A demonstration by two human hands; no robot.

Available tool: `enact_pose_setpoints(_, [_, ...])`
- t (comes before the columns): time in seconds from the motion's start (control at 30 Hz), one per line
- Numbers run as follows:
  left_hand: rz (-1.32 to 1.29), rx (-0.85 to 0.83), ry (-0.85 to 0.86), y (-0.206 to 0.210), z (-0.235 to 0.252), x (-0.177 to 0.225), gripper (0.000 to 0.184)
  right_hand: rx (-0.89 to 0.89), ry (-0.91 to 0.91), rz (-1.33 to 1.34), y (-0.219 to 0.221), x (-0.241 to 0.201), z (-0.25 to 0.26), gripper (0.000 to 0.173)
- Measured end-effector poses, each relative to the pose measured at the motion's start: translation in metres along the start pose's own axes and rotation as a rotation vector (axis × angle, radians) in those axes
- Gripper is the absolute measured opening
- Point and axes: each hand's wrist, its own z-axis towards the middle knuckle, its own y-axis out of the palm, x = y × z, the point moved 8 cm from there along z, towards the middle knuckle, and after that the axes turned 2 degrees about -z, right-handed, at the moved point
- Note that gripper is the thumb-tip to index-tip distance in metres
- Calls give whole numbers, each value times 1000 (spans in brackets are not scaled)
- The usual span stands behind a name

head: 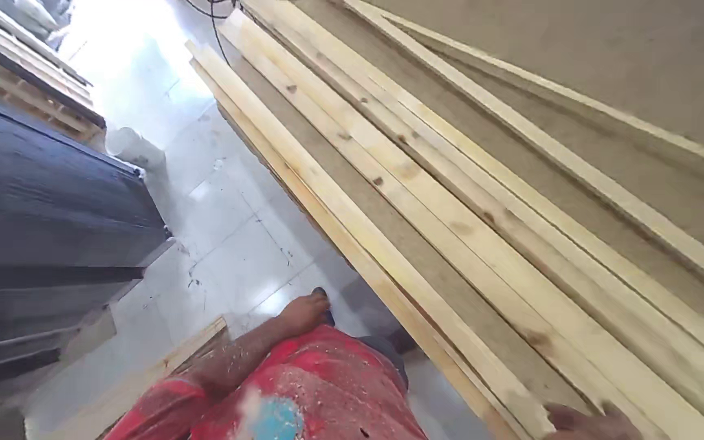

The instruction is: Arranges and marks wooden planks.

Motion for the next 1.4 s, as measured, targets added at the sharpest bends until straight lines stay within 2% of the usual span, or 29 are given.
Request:
enact_pose_setpoints(0.07, [-34, -34, -40, -18, -17, -48, 39, -76, 36, 39, 79, -47, -6, 45])
enact_pose_setpoints(0.17, [-75, 21, -103, -75, -25, -100, 38, -216, -130, -76, 181, -121, -15, 41])
enact_pose_setpoints(0.23, [-102, 87, -131, -121, -19, -130, 38, -248, -207, -90, 231, -162, -15, 39])
enact_pose_setpoints(0.37, [-127, 172, -167, -207, 8, -191, 38, -306, -179, -13, 311, -216, 9, 35])
enact_pose_setpoints(0.5, [-105, 186, -198, -291, 31, -252, 38, -411, -125, 148, 407, -261, 52, 35])
enact_pose_setpoints(0.6, [-104, 218, -287, -364, 27, -302, 39, -540, -136, 343, 496, -312, 80, 35])
enact_pose_setpoints(0.77, [-158, 415, -482, -521, 18, -394, 44, -704, -249, 432, 635, -457, 111, 30])
enact_pose_setpoints(0.87, [-229, 574, -552, -610, 30, -466, 49, -786, -219, 472, 715, -534, 118, 33])
enact_pose_setpoints(0.97, [-439, 767, -561, -691, 63, -547, 58, -827, -142, 524, 801, -592, 122, 30])
enact_pose_setpoints(1.03, [-693, 851, -536, -735, 102, -602, 69, -854, -106, 581, 865, -624, 124, 29])
enact_pose_setpoints(1.13, [-1099, 792, -551, -777, 169, -661, 74, -856, 55, 738, 964, -662, 121, 30])
enact_pose_setpoints(1.23, [-1321, 636, -593, -797, 209, -673, 68, -765, 261, 789, 1044, -692, 119, 23])
enact_pose_setpoints(1.3, [-1382, 551, -620, -808, 225, -671, 65, -665, 342, 737, 1079, -707, 124, 18])
enact_pose_setpoints(1.4, [-1428, 470, -662, -811, 235, -674, 67, -573, 421, 591, 1104, -711, 125, 16])
